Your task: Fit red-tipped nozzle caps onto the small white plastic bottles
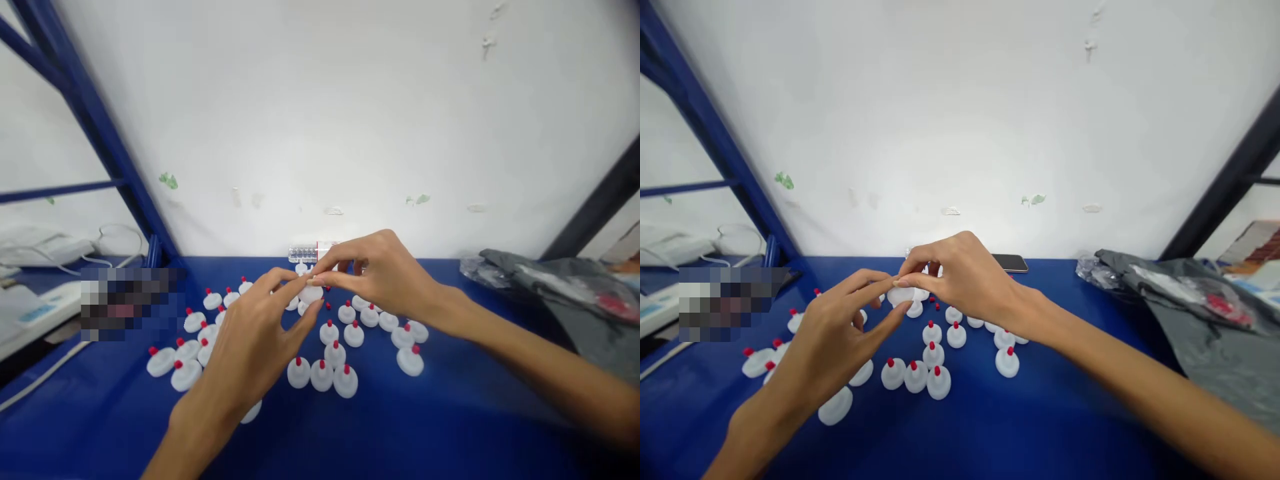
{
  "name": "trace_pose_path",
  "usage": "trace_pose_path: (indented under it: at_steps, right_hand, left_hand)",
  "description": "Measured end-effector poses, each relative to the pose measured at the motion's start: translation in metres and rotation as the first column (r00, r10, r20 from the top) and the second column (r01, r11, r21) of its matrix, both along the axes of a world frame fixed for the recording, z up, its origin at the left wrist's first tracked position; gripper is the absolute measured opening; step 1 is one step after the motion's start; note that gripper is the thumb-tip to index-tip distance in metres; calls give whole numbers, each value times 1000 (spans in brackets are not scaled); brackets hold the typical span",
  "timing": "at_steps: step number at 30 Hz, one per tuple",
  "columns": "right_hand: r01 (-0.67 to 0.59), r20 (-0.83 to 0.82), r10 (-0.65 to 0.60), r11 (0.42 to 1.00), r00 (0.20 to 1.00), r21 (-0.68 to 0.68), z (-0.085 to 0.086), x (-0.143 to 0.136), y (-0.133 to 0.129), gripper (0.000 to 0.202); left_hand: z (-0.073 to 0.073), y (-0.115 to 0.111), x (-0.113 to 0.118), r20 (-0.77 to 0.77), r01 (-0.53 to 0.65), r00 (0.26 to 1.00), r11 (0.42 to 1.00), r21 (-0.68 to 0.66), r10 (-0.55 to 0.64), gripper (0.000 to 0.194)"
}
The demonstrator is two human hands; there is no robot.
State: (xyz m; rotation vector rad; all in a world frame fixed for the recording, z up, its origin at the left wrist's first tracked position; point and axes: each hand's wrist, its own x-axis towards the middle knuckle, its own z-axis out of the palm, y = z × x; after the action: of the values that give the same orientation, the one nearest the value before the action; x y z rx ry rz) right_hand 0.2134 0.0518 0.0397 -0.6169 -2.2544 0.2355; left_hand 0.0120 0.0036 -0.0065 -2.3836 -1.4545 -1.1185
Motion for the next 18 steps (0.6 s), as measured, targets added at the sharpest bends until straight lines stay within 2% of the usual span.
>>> trace_pose_path:
  at_steps: [3, 5, 7, 9, 11, 13, 15, 18]
  right_hand:
    - [17, 14, -16, 992, 1000, -124, 1, -2, -1, 8]
    - [7, -12, -11, 961, 1000, -278, 2, -3, 0, 10]
    - [-42, -50, 21, 884, 999, -465, 3, -3, 2, 13]
    - [-111, -83, 75, 768, 994, -630, 2, 0, 6, 15]
    - [-167, -112, 124, 657, 986, -736, 0, 2, 10, 15]
    - [-203, -130, 166, 571, 977, -796, -2, 4, 13, 15]
    - [-220, -130, 207, 510, 970, -832, -3, 4, 13, 18]
    - [-207, -104, 234, 476, 967, -855, -2, 3, 10, 24]
  left_hand:
    - [-3, 0, -1, -18, 28, 999, 999, 24, -28, 26]
    - [-4, 0, -2, -17, 44, 999, 998, 45, -43, 25]
    - [-4, -2, -2, -4, 51, 999, 998, 46, -51, 22]
    - [-3, -3, -1, 22, 63, 998, 997, 35, -63, 22]
    - [-3, -3, -1, 51, 83, 995, 996, 33, -84, 27]
    - [-3, -2, -1, 77, 109, 991, 993, 45, -112, 32]
    - [-5, -1, -1, 93, 133, 986, 989, 60, -138, 36]
    - [-8, 0, -1, 90, 173, 980, 983, 64, -178, 40]
